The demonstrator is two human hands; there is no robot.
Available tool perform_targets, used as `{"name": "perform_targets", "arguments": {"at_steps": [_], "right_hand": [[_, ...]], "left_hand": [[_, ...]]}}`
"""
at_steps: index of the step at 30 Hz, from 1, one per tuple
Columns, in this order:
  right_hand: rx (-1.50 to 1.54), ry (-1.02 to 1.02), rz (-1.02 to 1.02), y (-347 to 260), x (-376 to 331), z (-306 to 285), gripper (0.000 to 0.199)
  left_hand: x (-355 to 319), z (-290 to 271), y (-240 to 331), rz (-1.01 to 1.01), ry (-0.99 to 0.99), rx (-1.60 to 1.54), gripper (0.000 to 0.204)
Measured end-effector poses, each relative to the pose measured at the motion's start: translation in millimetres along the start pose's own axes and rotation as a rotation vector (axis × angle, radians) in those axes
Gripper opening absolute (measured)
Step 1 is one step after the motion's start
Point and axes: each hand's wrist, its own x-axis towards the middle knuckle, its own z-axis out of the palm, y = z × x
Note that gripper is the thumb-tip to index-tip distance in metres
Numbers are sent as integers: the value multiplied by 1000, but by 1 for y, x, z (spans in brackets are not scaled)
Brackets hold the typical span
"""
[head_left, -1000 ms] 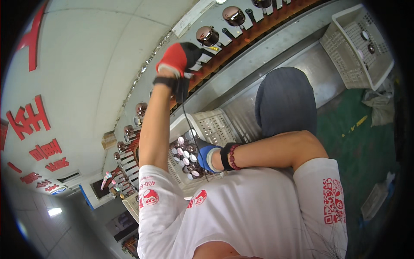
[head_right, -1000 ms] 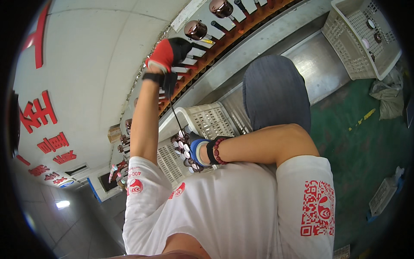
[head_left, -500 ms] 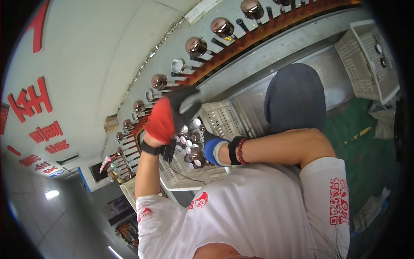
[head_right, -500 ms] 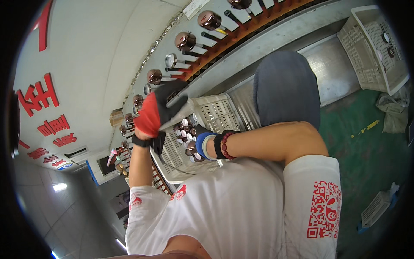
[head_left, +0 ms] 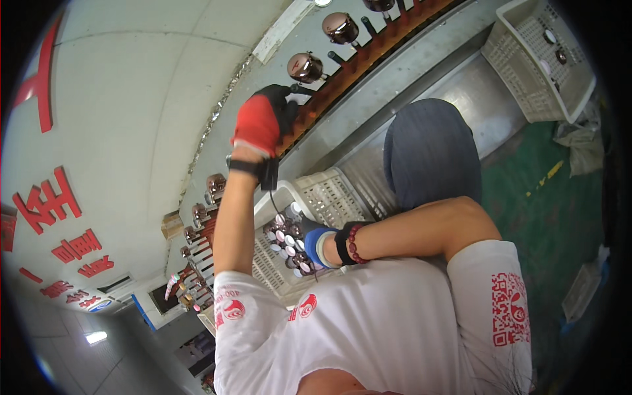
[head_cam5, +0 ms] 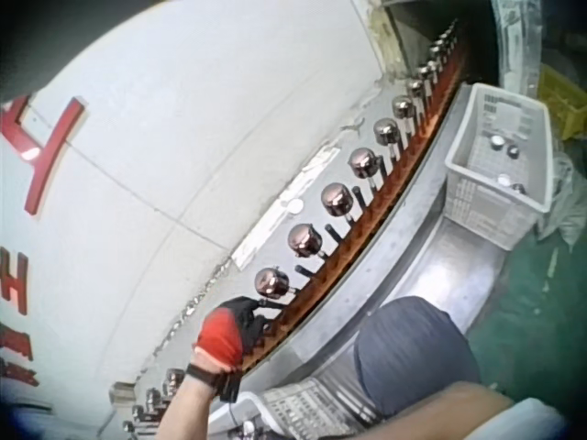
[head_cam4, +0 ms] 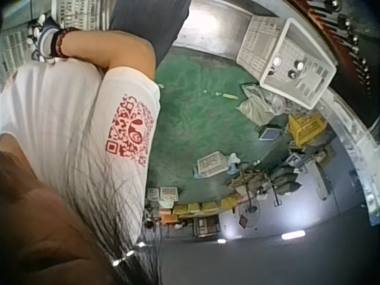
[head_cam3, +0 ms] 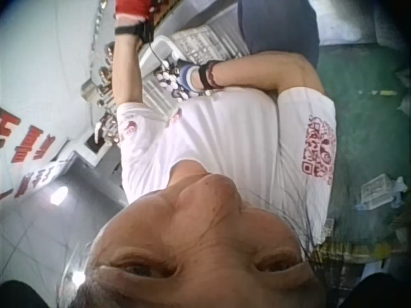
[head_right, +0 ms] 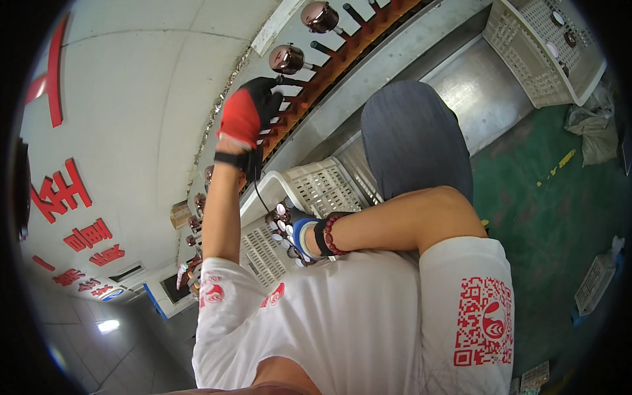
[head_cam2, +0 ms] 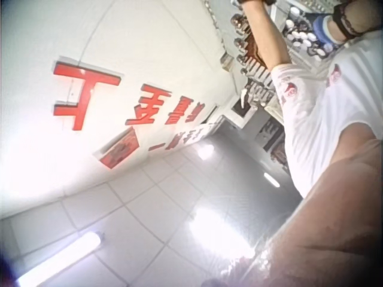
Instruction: The worker loads small metallic caps from a plastic crate onto a rotating circular conveyor assembly line.
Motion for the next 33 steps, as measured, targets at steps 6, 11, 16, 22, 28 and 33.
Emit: {"name": "perform_targets", "arguments": {"at_steps": [6, 11, 16, 22, 28, 33], "right_hand": [[-1223, -310, 925, -148, 75, -3, 40], [-1786, -133, 815, -127, 43, 6, 35], [-1900, 269, 578, -38, 17, 12, 38], [-2141, 225, 444, -70, -22, 47, 43], [-3114, 589, 617, 36, -15, 6, 46], [-4207, 162, 820, 33, -28, 8, 43]], "left_hand": [[-126, -30, 41, -1, 22, -1, 33], [-152, -62, 58, -76, -451, -410, 37], [-33, -48, 53, 216, 211, -295, 45], [96, -10, 26, -79, -72, -391, 56], [-11, 1, 35, 70, 149, 21, 27], [-141, -25, 70, -63, -79, -136, 29]]}}
